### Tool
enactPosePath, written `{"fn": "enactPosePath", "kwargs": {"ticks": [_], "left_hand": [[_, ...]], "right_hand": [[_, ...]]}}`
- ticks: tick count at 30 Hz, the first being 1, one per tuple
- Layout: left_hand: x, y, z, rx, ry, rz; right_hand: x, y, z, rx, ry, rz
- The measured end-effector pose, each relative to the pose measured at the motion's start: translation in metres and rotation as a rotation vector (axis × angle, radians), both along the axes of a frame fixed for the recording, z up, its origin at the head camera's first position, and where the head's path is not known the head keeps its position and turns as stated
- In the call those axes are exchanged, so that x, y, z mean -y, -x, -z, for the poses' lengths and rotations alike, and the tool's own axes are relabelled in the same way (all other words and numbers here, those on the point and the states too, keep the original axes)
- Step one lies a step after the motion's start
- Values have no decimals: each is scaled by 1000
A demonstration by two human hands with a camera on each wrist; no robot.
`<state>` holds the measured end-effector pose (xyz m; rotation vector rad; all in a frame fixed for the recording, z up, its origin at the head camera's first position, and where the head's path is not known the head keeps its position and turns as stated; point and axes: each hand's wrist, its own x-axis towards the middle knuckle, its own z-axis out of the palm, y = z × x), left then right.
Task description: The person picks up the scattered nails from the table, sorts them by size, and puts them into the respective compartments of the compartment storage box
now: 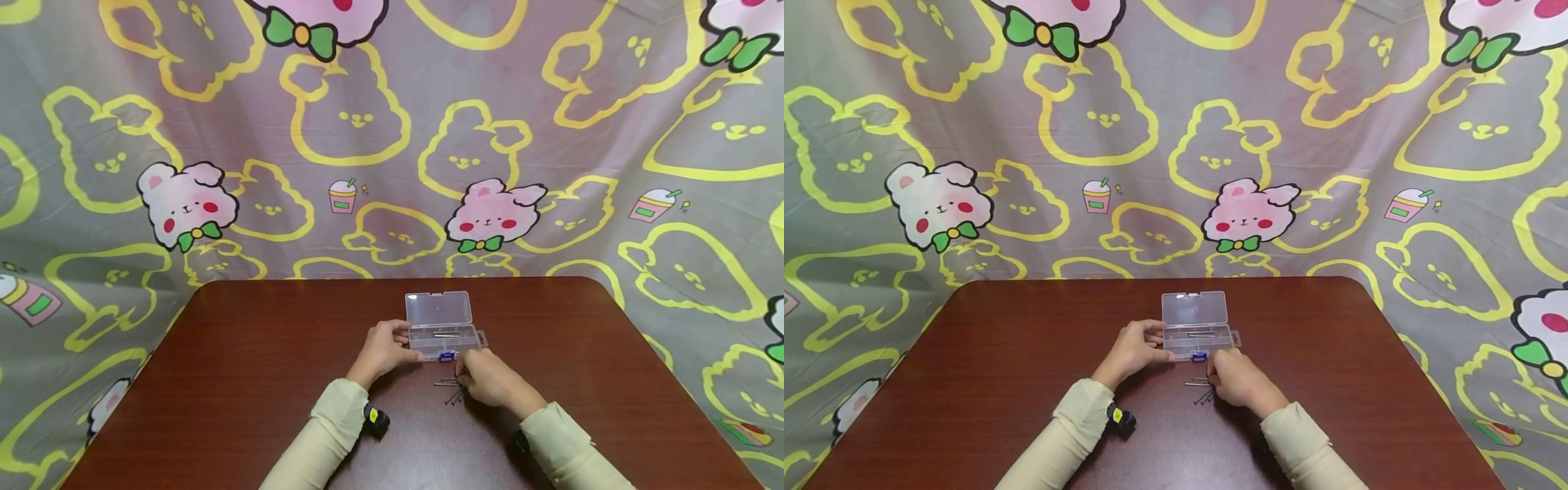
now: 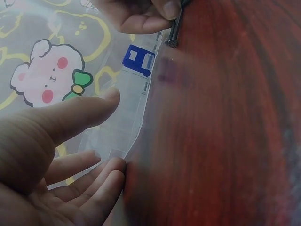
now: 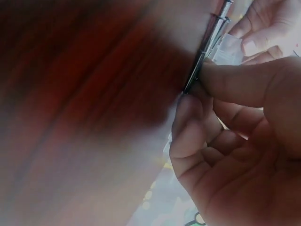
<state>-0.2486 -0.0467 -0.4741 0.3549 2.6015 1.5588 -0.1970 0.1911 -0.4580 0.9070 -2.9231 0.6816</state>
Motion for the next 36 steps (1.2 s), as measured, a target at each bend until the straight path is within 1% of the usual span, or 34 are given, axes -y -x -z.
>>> {"fn": "enactPosePath", "kwargs": {"ticks": [3, 6, 10, 13, 15, 18, 21, 25, 29, 33, 36], "left_hand": [[0, 0, 0, 5, 0, -3], [0, 0, -1, 16, 0, -6], [0, -1, -1, 14, -5, -4], [0, -2, -1, 16, -7, -6], [-1, -2, -1, 18, -7, -7], [-1, -2, -1, 16, -5, -5], [-1, -1, -1, 12, -3, -6], [-1, -1, -1, 3, -7, -8], [-2, 0, -1, -5, -12, -4], [-2, 0, -1, -3, -9, -5], [-2, 0, -1, 0, -3, -10]], "right_hand": [[1, -1, -1, -9, -53, -35], [3, -4, -1, -6, -101, -43], [5, -8, 1, -31, -173, -51], [5, -9, 2, -51, -194, -61], [4, -9, 2, -44, -190, -60], [2, -10, -1, -21, -171, -66], [-1, -10, -7, 9, -127, -78], [-6, -7, -10, 33, -21, -94], [-13, -4, -12, 38, 72, -103], [-19, -1, -15, 42, 116, -93], [-23, 0, -16, 44, 128, -71]]}}
